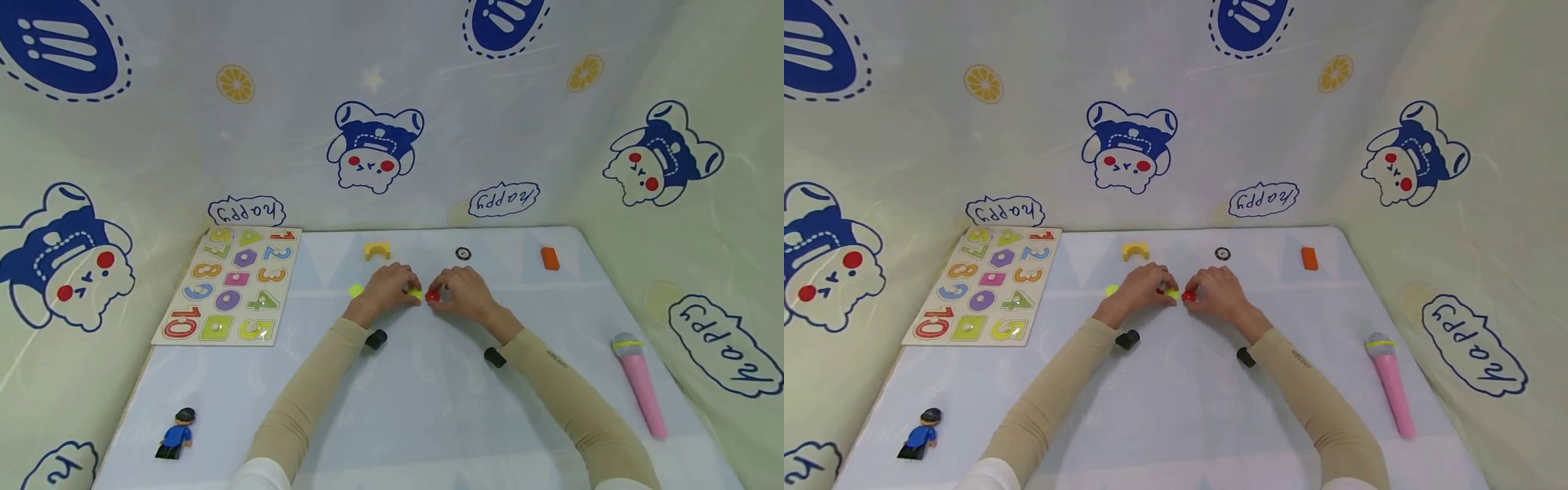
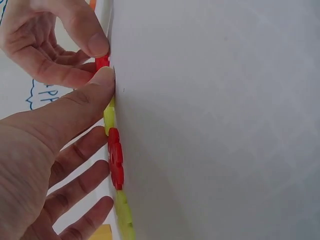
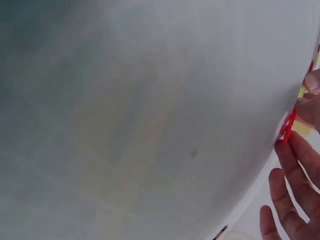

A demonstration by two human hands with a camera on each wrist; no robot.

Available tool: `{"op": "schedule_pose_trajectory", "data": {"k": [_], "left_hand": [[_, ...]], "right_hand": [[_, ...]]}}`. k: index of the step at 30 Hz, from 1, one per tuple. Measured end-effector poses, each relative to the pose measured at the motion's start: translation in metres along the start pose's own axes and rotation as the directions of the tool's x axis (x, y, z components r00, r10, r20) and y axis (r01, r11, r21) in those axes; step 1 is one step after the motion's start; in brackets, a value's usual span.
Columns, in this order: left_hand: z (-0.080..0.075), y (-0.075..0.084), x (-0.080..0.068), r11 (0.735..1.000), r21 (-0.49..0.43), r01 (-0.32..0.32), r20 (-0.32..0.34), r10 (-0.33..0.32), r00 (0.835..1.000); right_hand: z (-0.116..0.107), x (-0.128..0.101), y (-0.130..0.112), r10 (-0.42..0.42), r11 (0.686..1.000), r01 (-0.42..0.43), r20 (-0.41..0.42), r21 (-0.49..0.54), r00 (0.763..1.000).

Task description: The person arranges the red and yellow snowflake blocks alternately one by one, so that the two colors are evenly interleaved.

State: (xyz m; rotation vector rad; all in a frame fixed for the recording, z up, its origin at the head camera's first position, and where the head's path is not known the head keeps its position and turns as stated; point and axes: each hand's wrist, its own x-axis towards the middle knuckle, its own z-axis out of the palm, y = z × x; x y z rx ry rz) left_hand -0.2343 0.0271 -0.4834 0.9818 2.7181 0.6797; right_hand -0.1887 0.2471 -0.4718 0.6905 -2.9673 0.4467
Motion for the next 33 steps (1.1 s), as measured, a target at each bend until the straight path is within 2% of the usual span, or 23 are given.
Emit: {"op": "schedule_pose_trajectory", "data": {"k": [6, 24, 33], "left_hand": [[-0.004, -0.0001, -0.0005, 1.0, -0.006, -0.003, 0.0, 0.003, 1.0], [-0.001, 0.0006, -0.0029, 1.0, 0.006, -0.026, -0.009, 0.026, 1.0], [-0.0015, 0.0024, -0.0073, 0.993, 0.09, -0.079, 0.016, 0.078, 0.997]], "right_hand": [[-0.0007, 0.0044, 0.0002, -0.003, 1.0, 0.003, 0.022, 0.005, 1.0], [0.0014, 0.0026, 0.0002, 0.026, 0.999, -0.028, 0.069, 0.03, 0.997], [0.0016, 0.0001, -0.0004, 0.019, 1.0, -0.021, 0.076, 0.021, 0.997]]}}
